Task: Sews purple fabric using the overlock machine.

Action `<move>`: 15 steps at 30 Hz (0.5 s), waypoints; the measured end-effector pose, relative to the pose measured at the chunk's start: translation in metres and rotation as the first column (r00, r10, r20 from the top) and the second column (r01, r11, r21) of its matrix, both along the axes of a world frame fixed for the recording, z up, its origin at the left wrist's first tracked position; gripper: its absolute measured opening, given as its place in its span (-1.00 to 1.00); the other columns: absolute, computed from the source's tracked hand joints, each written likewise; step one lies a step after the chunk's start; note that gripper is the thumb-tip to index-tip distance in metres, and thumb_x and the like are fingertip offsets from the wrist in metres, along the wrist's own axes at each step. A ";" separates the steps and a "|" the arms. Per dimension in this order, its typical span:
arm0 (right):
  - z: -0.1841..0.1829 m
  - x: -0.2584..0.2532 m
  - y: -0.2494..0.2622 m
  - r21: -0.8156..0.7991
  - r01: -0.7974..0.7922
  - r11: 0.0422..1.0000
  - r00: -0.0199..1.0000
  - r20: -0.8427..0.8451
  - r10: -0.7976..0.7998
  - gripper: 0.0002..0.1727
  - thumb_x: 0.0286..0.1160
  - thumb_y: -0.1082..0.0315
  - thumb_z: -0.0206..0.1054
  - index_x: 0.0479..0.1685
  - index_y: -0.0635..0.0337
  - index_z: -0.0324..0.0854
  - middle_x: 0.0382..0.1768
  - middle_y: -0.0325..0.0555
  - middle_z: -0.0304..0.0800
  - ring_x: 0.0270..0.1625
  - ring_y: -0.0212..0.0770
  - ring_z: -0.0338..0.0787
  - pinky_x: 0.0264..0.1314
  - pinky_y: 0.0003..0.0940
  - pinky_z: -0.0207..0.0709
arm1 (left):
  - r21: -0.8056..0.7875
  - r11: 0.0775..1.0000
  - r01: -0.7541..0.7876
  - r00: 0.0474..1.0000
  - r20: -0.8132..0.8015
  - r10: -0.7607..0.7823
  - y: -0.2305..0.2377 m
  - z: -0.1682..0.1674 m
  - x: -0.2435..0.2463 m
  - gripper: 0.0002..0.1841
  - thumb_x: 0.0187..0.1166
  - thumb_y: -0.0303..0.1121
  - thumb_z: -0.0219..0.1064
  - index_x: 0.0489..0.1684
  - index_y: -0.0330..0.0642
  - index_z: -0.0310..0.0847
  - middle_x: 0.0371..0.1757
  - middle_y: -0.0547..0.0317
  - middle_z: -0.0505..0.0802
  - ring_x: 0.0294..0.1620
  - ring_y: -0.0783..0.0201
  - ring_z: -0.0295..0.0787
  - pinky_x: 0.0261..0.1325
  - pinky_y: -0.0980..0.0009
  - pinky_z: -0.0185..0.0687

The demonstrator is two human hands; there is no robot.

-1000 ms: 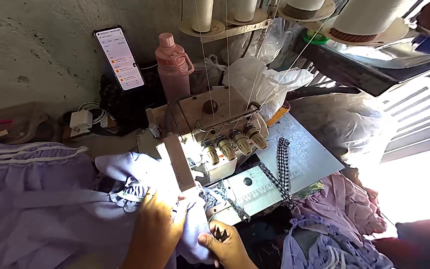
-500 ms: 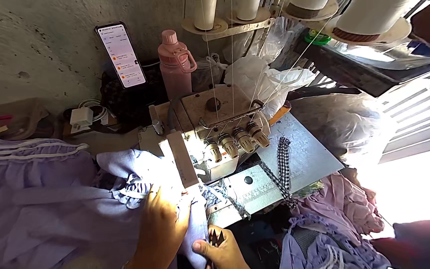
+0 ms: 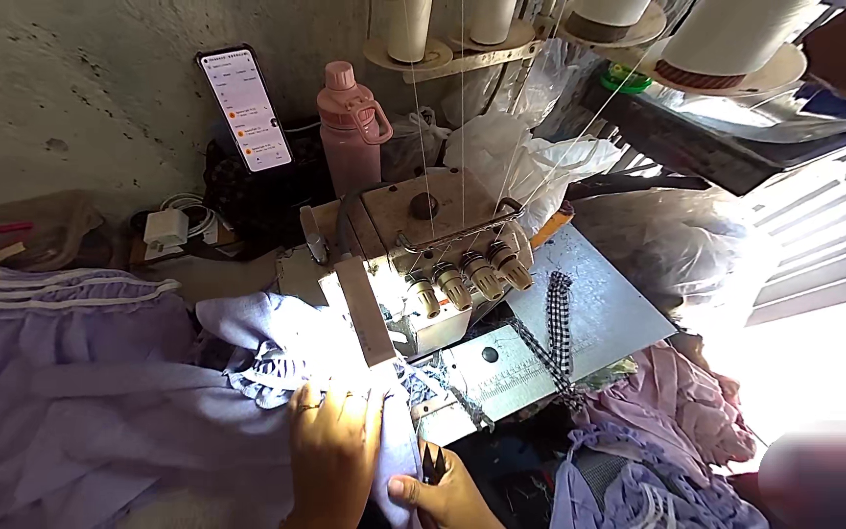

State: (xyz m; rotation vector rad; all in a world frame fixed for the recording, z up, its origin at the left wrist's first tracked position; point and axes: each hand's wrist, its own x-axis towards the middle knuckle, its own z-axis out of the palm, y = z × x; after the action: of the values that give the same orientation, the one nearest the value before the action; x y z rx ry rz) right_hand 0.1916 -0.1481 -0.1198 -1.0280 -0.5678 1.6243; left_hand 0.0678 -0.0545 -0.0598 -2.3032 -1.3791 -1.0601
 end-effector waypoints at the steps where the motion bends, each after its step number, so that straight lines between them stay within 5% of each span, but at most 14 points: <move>1: 0.000 0.002 -0.002 0.014 0.004 1.000 1.000 -0.001 -0.004 -0.79 0.25 0.49 0.58 -0.38 0.06 0.61 -0.62 -0.41 0.67 -0.73 -0.63 0.45 -0.67 -0.68 0.36 | 0.001 1.000 0.003 1.000 -0.010 -0.003 -0.002 -0.001 0.002 -0.64 0.64 -0.18 0.24 -0.49 -0.13 0.86 -0.25 0.08 0.92 -0.10 0.02 0.79 0.12 0.19 0.54; 4: 0.004 0.008 -0.004 0.064 -0.006 0.998 0.999 0.035 0.004 -0.81 0.29 0.50 0.56 -0.36 0.07 0.62 -0.56 -0.41 0.73 -0.68 -0.63 0.52 -0.62 -0.67 0.42 | -0.007 1.000 -0.014 0.997 -0.073 0.013 -0.005 -0.003 0.007 -0.67 0.64 -0.25 0.20 -0.33 -0.08 0.94 -0.17 0.11 0.95 -0.07 0.01 0.83 0.14 0.16 0.61; 15: 0.011 0.012 -0.001 0.133 -0.011 0.991 0.993 0.115 -0.004 -0.82 0.33 0.49 0.53 -0.34 0.09 0.60 -0.55 -0.44 0.73 -0.65 -0.61 0.60 -0.60 -0.63 0.52 | -0.061 0.998 -0.030 0.987 -0.158 0.020 -0.002 0.005 0.008 -0.54 0.68 -0.11 0.07 -0.37 -0.06 0.94 -0.19 -0.02 0.93 -0.02 -0.10 0.86 0.16 0.05 0.66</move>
State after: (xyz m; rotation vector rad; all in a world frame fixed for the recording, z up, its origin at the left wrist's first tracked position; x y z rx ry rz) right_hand 0.2032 -0.1494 -0.1088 -1.0260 -0.7459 1.5152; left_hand 0.0755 -0.0560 -0.0550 -2.3506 -1.3935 -0.8187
